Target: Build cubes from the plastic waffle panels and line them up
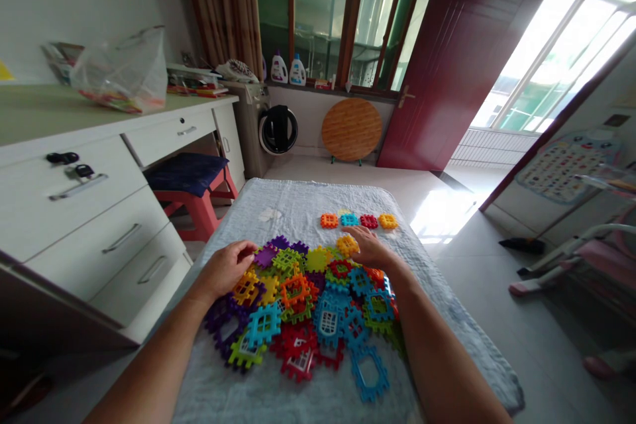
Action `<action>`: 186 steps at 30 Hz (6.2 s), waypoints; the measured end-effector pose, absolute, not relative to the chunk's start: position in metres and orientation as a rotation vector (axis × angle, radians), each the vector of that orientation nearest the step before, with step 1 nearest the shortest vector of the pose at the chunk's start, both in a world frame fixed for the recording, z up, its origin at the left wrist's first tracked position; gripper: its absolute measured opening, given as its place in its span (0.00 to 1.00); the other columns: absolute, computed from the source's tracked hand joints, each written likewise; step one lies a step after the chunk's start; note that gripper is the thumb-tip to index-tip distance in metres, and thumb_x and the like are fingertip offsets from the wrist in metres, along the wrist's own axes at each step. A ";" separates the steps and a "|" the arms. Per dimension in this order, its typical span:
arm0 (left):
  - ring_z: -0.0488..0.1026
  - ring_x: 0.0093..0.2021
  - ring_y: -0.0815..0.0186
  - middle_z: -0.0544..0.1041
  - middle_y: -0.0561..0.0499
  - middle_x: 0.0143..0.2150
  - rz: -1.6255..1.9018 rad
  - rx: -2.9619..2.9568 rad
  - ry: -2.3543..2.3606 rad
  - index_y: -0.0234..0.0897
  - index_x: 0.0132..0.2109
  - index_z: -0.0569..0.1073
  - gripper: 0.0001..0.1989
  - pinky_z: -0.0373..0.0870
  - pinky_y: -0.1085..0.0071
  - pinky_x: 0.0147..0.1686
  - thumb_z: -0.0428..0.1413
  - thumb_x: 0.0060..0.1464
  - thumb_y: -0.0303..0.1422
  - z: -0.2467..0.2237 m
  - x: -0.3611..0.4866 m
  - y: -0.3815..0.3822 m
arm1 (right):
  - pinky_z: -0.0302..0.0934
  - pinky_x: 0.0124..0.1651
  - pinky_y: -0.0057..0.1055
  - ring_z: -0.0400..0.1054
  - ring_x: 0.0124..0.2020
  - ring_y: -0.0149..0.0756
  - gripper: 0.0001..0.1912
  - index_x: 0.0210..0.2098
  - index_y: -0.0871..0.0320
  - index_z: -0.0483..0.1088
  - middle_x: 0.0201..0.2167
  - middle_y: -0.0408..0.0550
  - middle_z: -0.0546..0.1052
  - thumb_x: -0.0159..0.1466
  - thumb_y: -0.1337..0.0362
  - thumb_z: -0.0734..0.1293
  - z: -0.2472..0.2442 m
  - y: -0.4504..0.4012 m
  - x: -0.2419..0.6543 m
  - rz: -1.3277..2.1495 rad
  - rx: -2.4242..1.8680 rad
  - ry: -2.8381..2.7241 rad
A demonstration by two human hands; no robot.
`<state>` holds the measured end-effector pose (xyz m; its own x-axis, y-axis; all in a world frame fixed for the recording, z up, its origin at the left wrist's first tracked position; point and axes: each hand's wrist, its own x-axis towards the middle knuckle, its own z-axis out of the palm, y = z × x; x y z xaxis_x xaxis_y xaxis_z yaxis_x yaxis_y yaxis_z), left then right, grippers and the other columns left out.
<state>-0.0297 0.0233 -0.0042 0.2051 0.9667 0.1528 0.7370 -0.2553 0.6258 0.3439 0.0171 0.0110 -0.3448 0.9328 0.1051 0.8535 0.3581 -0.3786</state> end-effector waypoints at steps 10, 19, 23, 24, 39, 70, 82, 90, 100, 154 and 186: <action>0.77 0.42 0.61 0.80 0.50 0.40 0.754 2.093 1.579 0.41 0.39 0.74 0.14 0.70 0.70 0.46 0.49 0.50 0.41 -0.009 -0.033 0.025 | 0.50 0.61 0.48 0.58 0.59 0.47 0.36 0.60 0.55 0.62 0.58 0.51 0.69 0.51 0.74 0.66 0.006 0.021 0.346 0.391 -1.536 -2.350; 0.77 0.43 0.60 0.81 0.50 0.40 0.736 2.090 1.577 0.41 0.39 0.73 0.13 0.70 0.70 0.47 0.50 0.50 0.41 -0.009 -0.032 0.025 | 0.55 0.59 0.45 0.62 0.57 0.44 0.34 0.59 0.55 0.63 0.57 0.52 0.70 0.52 0.74 0.66 0.006 0.023 0.346 0.408 -1.461 -2.372; 0.77 0.42 0.61 0.81 0.50 0.40 0.753 2.087 1.589 0.41 0.39 0.74 0.14 0.70 0.70 0.46 0.50 0.49 0.41 -0.007 -0.031 0.024 | 0.56 0.59 0.44 0.62 0.56 0.44 0.34 0.58 0.56 0.64 0.56 0.53 0.70 0.52 0.75 0.66 0.009 0.023 0.345 0.415 -1.424 -2.377; 0.77 0.42 0.61 0.81 0.50 0.40 0.756 2.083 1.591 0.41 0.39 0.74 0.14 0.70 0.70 0.46 0.50 0.49 0.41 -0.007 -0.031 0.024 | 0.56 0.59 0.44 0.62 0.56 0.44 0.34 0.58 0.55 0.64 0.56 0.52 0.70 0.52 0.74 0.66 0.008 0.023 0.345 0.411 -1.413 -2.376; 0.77 0.42 0.60 0.81 0.50 0.40 0.744 2.079 1.595 0.42 0.39 0.74 0.14 0.70 0.70 0.46 0.50 0.49 0.42 -0.004 -0.030 0.023 | 0.56 0.57 0.42 0.61 0.55 0.46 0.38 0.60 0.55 0.62 0.57 0.52 0.69 0.49 0.74 0.67 0.017 0.031 0.337 0.364 -1.527 -2.531; 0.77 0.43 0.60 0.81 0.50 0.42 0.652 2.146 1.630 0.41 0.41 0.74 0.16 0.71 0.70 0.45 0.49 0.51 0.43 -0.013 -0.037 0.028 | 0.56 0.47 0.35 0.62 0.46 0.45 0.28 0.50 0.58 0.68 0.47 0.53 0.69 0.49 0.65 0.72 0.055 0.085 0.460 0.069 -2.111 -2.193; 0.78 0.42 0.59 0.81 0.49 0.41 0.685 2.157 1.616 0.41 0.41 0.75 0.17 0.72 0.70 0.44 0.50 0.51 0.44 -0.016 -0.038 0.030 | 0.56 0.52 0.35 0.63 0.48 0.45 0.32 0.48 0.57 0.70 0.47 0.52 0.69 0.43 0.64 0.76 0.030 0.108 0.474 0.170 -2.100 -2.327; 0.77 0.44 0.59 0.80 0.49 0.43 0.649 2.134 1.619 0.40 0.41 0.75 0.18 0.71 0.68 0.46 0.49 0.51 0.44 -0.015 -0.037 0.028 | 0.58 0.52 0.38 0.64 0.51 0.49 0.43 0.55 0.58 0.66 0.51 0.57 0.70 0.40 0.63 0.77 0.021 0.113 0.477 0.201 -2.031 -2.396; 0.78 0.42 0.59 0.81 0.49 0.41 0.677 2.130 1.628 0.40 0.40 0.75 0.17 0.73 0.69 0.44 0.49 0.50 0.44 -0.008 -0.034 0.026 | 0.60 0.44 0.33 0.68 0.43 0.46 0.29 0.45 0.62 0.72 0.44 0.56 0.75 0.43 0.66 0.75 0.020 0.114 0.471 0.187 -2.041 -2.434; 0.72 0.48 0.58 0.77 0.44 0.43 0.879 2.217 1.548 0.36 0.38 0.77 0.19 0.64 0.61 0.54 0.47 0.54 0.45 -0.005 -0.021 0.021 | 0.63 0.43 0.33 0.68 0.37 0.36 0.17 0.43 0.58 0.71 0.38 0.49 0.72 0.53 0.70 0.64 0.003 -0.007 0.375 0.377 -1.469 -1.985; 0.70 0.47 0.63 0.72 0.49 0.42 0.876 2.226 1.095 0.38 0.33 0.68 0.13 0.68 0.66 0.49 0.45 0.41 0.21 0.025 0.009 -0.009 | 0.59 0.45 0.36 0.67 0.38 0.40 0.17 0.43 0.59 0.72 0.37 0.51 0.75 0.55 0.58 0.67 -0.009 -0.008 0.373 0.201 -1.701 -2.115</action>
